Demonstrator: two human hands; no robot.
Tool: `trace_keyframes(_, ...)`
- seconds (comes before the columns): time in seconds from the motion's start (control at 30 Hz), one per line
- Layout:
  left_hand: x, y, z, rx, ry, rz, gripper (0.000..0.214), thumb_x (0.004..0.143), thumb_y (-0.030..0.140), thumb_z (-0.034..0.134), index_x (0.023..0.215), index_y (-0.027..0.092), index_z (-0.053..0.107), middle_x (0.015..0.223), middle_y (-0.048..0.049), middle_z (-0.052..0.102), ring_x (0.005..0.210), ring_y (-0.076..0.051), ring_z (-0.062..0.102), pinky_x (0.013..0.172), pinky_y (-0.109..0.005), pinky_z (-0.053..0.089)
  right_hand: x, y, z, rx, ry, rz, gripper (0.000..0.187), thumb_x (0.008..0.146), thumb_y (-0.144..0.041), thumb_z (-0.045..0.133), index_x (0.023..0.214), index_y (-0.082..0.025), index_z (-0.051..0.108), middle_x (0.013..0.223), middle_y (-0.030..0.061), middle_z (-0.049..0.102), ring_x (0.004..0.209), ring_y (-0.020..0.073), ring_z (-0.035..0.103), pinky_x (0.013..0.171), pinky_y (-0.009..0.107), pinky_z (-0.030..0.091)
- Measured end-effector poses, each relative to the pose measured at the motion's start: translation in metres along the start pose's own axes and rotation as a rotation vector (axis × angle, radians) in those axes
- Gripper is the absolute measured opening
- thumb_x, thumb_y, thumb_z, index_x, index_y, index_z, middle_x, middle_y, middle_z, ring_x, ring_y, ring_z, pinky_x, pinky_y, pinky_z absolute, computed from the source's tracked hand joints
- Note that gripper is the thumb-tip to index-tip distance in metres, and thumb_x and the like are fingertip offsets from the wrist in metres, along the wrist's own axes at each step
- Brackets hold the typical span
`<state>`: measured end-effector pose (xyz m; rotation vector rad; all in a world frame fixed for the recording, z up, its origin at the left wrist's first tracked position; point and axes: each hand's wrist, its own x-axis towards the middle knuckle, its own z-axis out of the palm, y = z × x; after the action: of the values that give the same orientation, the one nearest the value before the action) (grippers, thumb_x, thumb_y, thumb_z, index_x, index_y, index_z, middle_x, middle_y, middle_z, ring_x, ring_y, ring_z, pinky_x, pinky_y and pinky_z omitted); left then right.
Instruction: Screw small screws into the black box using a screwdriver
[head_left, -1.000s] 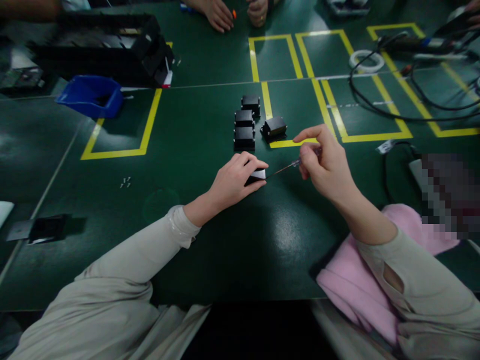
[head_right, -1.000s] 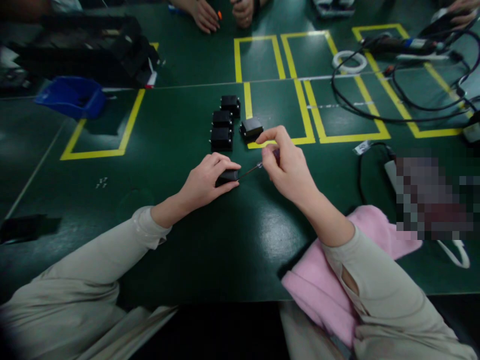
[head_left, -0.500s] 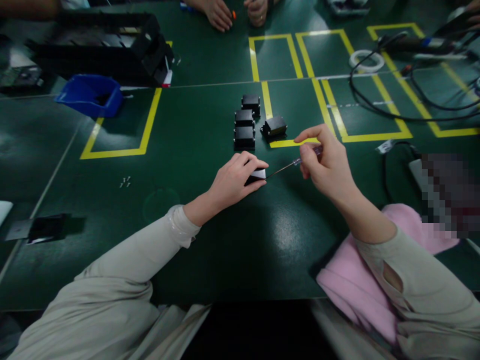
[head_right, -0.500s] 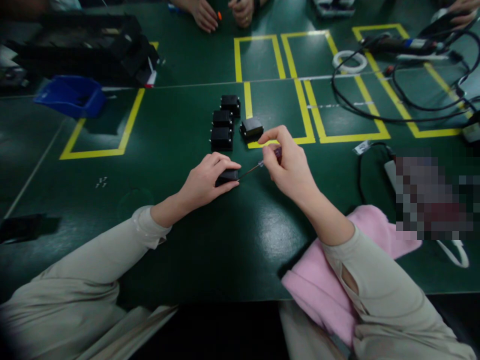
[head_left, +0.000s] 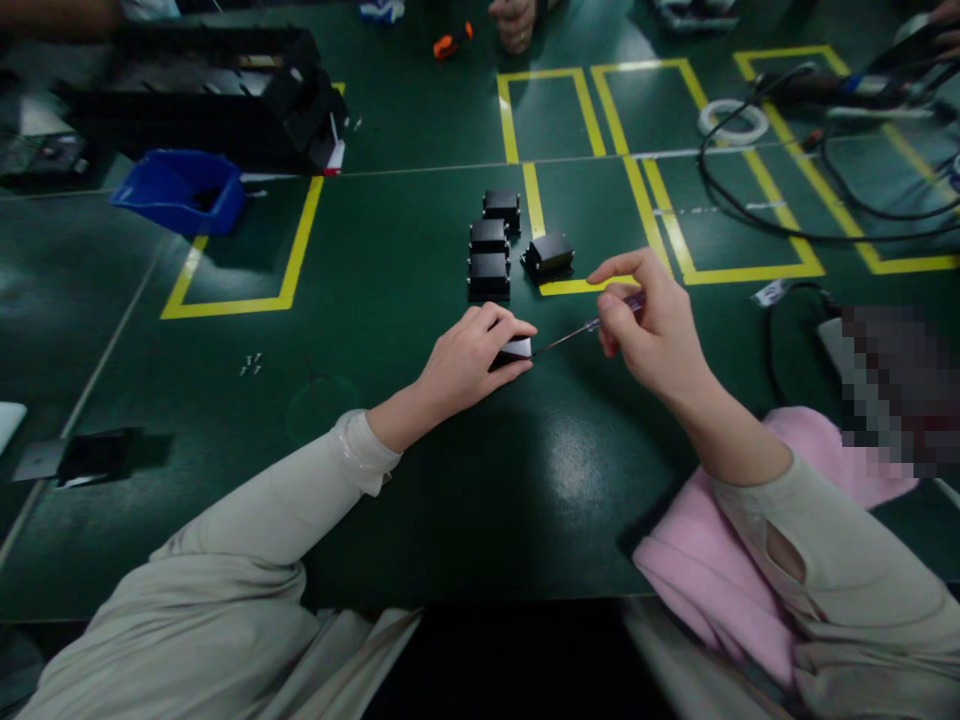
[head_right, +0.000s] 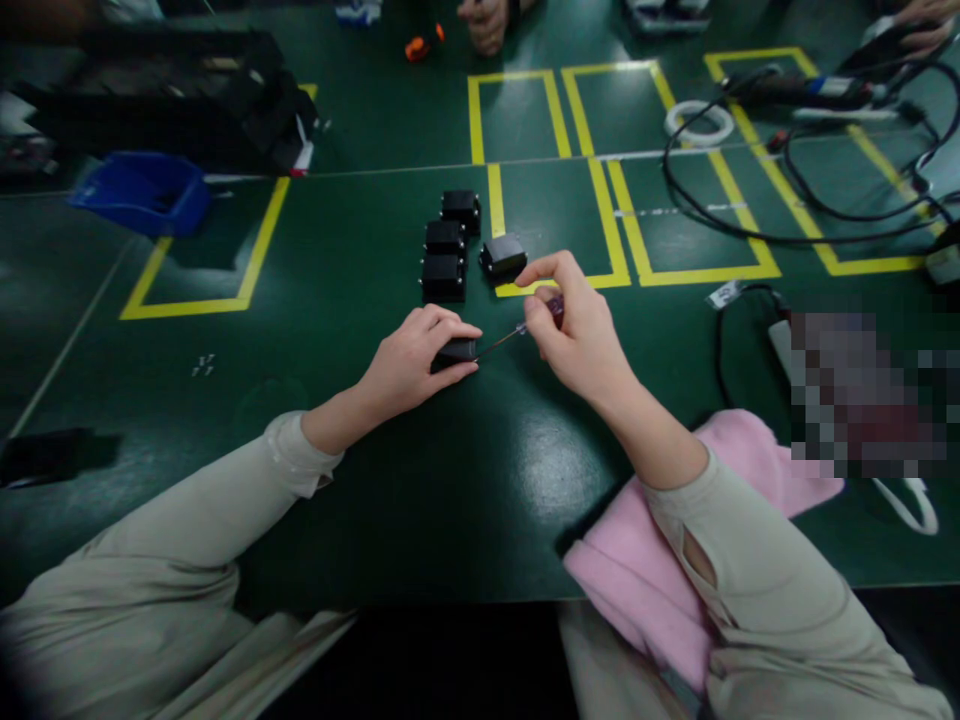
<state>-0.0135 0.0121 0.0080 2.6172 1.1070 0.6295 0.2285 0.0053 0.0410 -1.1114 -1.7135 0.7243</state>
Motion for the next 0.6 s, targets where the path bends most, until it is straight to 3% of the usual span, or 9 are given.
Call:
trace_keyframes(0.2,-0.0005,-0.0001,-0.0004,0.0,-0.003,-0.004,0.032,0.097,0.029,0.067,0.127,0.021,0.06,0.122,-0.0091,0.063,0.111,-0.025,0.059,0.091,-0.039,0.051,0.0004,-0.0016,0.0006,-0.024,-0.008,0.042,0.025,0.102,-0.047,0.057,0.088,-0.026,0.055,0.048,-0.0091,0.047,0.038,0.01,0.046,0.041,0.029,0.029)
trace_keyframes(0.43,-0.0004,-0.0001,-0.0005,-0.009,-0.009,-0.011,0.032,0.097,0.029,0.067,0.127,0.022,0.059,0.122,-0.0088,0.062,0.111,-0.025,0.059,0.091,-0.039,0.051,-0.0005,0.0011,0.0012,0.018,-0.009,0.016,0.01,0.101,-0.038,0.058,0.101,-0.028,0.057,0.052,-0.0095,0.046,0.04,0.0111,0.049,0.045,0.032,0.036)
trace_keyframes(0.6,-0.0006,0.0001,-0.0008,-0.011,-0.005,-0.01,0.032,0.097,0.029,0.067,0.126,0.021,0.06,0.121,-0.0089,0.063,0.111,-0.025,0.059,0.091,-0.039,0.051,0.0,-0.0021,0.0009,0.001,-0.009,0.028,0.019,0.101,-0.045,0.057,0.094,-0.027,0.055,0.053,-0.0094,0.047,0.04,0.0101,0.048,0.044,0.03,0.035)
